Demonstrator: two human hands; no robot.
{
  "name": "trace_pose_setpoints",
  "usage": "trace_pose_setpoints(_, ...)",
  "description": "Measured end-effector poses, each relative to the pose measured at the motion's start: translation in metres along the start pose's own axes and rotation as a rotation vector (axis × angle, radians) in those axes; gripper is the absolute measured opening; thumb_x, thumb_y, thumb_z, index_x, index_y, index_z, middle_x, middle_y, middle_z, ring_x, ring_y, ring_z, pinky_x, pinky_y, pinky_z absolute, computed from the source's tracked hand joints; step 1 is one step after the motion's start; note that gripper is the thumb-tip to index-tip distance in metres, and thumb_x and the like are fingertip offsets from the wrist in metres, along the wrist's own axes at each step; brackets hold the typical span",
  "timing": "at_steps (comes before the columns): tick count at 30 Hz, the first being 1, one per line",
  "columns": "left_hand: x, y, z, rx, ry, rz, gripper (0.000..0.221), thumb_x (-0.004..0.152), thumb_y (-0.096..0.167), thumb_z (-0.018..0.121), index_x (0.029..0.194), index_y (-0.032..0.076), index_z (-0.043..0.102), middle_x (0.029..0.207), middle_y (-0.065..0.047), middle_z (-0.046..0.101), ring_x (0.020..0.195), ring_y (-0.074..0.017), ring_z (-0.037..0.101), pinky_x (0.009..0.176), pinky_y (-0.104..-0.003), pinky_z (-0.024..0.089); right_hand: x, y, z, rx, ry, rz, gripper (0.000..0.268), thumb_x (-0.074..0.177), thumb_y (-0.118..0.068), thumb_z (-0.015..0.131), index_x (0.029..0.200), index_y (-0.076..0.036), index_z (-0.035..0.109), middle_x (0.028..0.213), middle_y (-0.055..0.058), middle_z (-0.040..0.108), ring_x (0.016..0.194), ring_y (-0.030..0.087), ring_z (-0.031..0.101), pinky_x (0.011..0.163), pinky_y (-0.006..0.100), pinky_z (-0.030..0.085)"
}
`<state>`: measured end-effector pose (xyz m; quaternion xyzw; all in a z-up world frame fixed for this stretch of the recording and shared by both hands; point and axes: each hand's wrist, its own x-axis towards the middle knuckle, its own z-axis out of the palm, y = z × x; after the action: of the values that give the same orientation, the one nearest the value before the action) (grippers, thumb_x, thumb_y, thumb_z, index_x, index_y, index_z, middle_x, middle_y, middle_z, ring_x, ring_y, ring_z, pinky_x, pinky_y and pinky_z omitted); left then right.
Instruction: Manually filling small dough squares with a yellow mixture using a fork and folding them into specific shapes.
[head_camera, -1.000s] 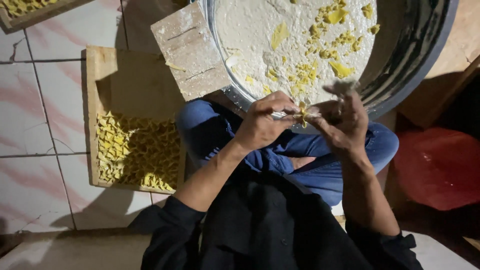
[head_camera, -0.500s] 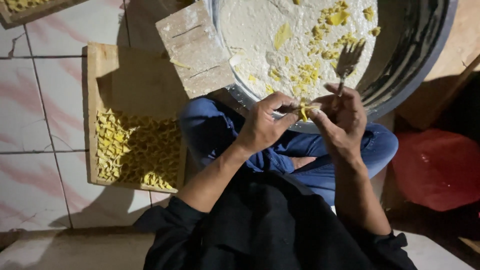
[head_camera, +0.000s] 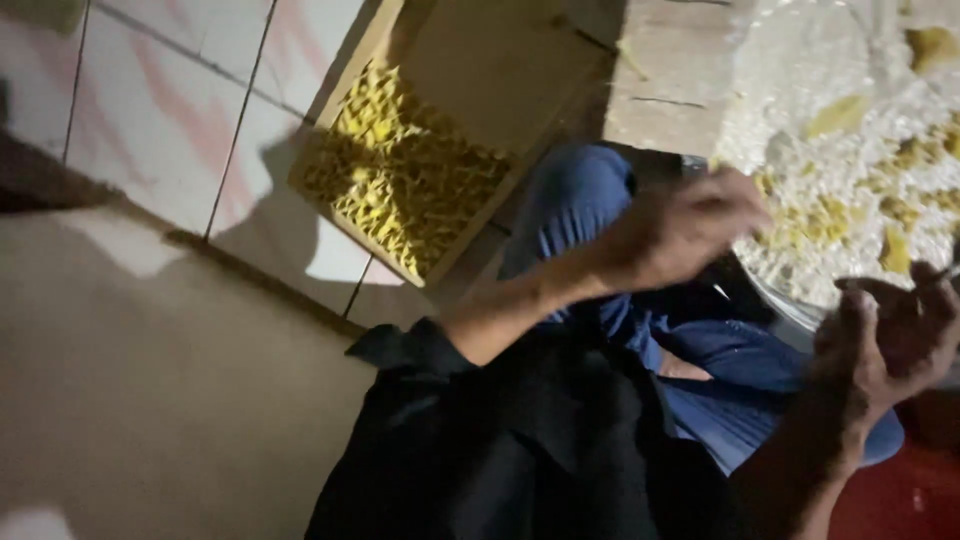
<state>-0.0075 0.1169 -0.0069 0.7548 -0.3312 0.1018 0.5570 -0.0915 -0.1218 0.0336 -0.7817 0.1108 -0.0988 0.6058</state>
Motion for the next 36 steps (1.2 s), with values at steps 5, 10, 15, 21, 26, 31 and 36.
trace_pose_setpoints(5, -0.037, -0.052, -0.151, 0.231, 0.526, -0.253, 0.010, 0.094, 0.012, 0.075, 0.101, 0.005, 0.070, 0.105, -0.011, 0.064, 0.101, -0.0271, 0.065, 0.093, -0.037, 0.055, 0.003, 0.032, -0.006, -0.176, 0.098, 0.015, 0.029, 0.114, 0.005, 0.059, 0.141, -0.001, 0.050, 0.104, 0.022, 0.066, 0.052, 0.014, 0.037, 0.048, 0.026, 0.029)
trace_pose_setpoints(10, -0.121, -0.146, -0.251, 0.495, 0.754, -0.582, 0.006, 0.091, 0.013, 0.071, 0.095, 0.011, 0.074, 0.099, -0.006, 0.073, 0.089, -0.0197, 0.073, 0.075, -0.030, 0.060, 0.010, 0.061, -0.008, -0.235, 0.065, -0.004, 0.036, 0.112, 0.006, 0.054, 0.147, 0.006, 0.049, 0.101, 0.022, 0.065, 0.061, 0.015, 0.042, 0.052, 0.028, 0.030)
trace_pose_setpoints(15, -0.147, -0.209, -0.288, 0.587, 0.678, -0.806, 0.015, 0.088, 0.003, 0.074, 0.103, 0.005, 0.073, 0.103, -0.011, 0.076, 0.090, -0.0230, 0.077, 0.079, -0.030, 0.067, 0.020, 0.125, -0.050, -0.503, -0.013, -0.174, 0.035, 0.109, 0.010, 0.059, 0.139, 0.027, 0.068, 0.101, 0.021, 0.073, 0.091, 0.022, 0.067, 0.079, 0.029, 0.045)
trace_pose_setpoints(21, -0.173, -0.296, -0.285, 0.675, 0.335, -0.733, 0.015, 0.086, -0.007, 0.070, 0.094, 0.005, 0.076, 0.094, -0.013, 0.074, 0.086, -0.0264, 0.071, 0.072, -0.035, 0.057, 0.011, 0.108, -0.031, -0.439, 0.129, -0.022, 0.035, 0.114, 0.011, 0.054, 0.149, 0.016, 0.055, 0.099, 0.023, 0.067, 0.060, 0.017, 0.047, 0.054, 0.030, 0.033)
trace_pose_setpoints(26, -0.193, -0.327, -0.280, 0.737, 0.143, -1.023, 0.013, 0.097, -0.003, 0.062, 0.102, 0.001, 0.073, 0.096, -0.017, 0.076, 0.086, -0.0276, 0.073, 0.068, -0.033, 0.062, 0.011, 0.062, 0.005, -0.556, 0.087, -0.162, 0.029, 0.121, 0.020, 0.049, 0.147, 0.027, 0.060, 0.098, 0.034, 0.069, 0.060, 0.020, 0.049, 0.053, 0.030, 0.034)
trace_pose_setpoints(31, -0.203, -0.336, -0.280, 0.935, -0.096, -1.035, 0.012, 0.087, -0.005, 0.069, 0.092, 0.004, 0.075, 0.096, -0.019, 0.075, 0.093, -0.0324, 0.073, 0.074, -0.036, 0.062, 0.015, 0.120, -0.033, -0.326, 0.214, 0.009, 0.035, 0.109, 0.013, 0.056, 0.144, 0.009, 0.059, 0.101, 0.023, 0.064, 0.061, 0.019, 0.051, 0.054, 0.028, 0.039)
trace_pose_setpoints(36, -0.210, -0.360, -0.265, 1.768, -0.849, -0.915, 0.044, 0.101, 0.045, 0.057, 0.059, 0.032, 0.055, 0.051, 0.003, 0.058, 0.053, -0.0144, 0.059, 0.077, -0.027, 0.041, 0.010, 0.103, -0.017, -0.260, 0.260, -0.127, 0.029, 0.114, 0.020, 0.057, 0.139, 0.008, 0.055, 0.130, 0.031, 0.064, 0.085, 0.032, 0.061, 0.065, 0.033, 0.044)
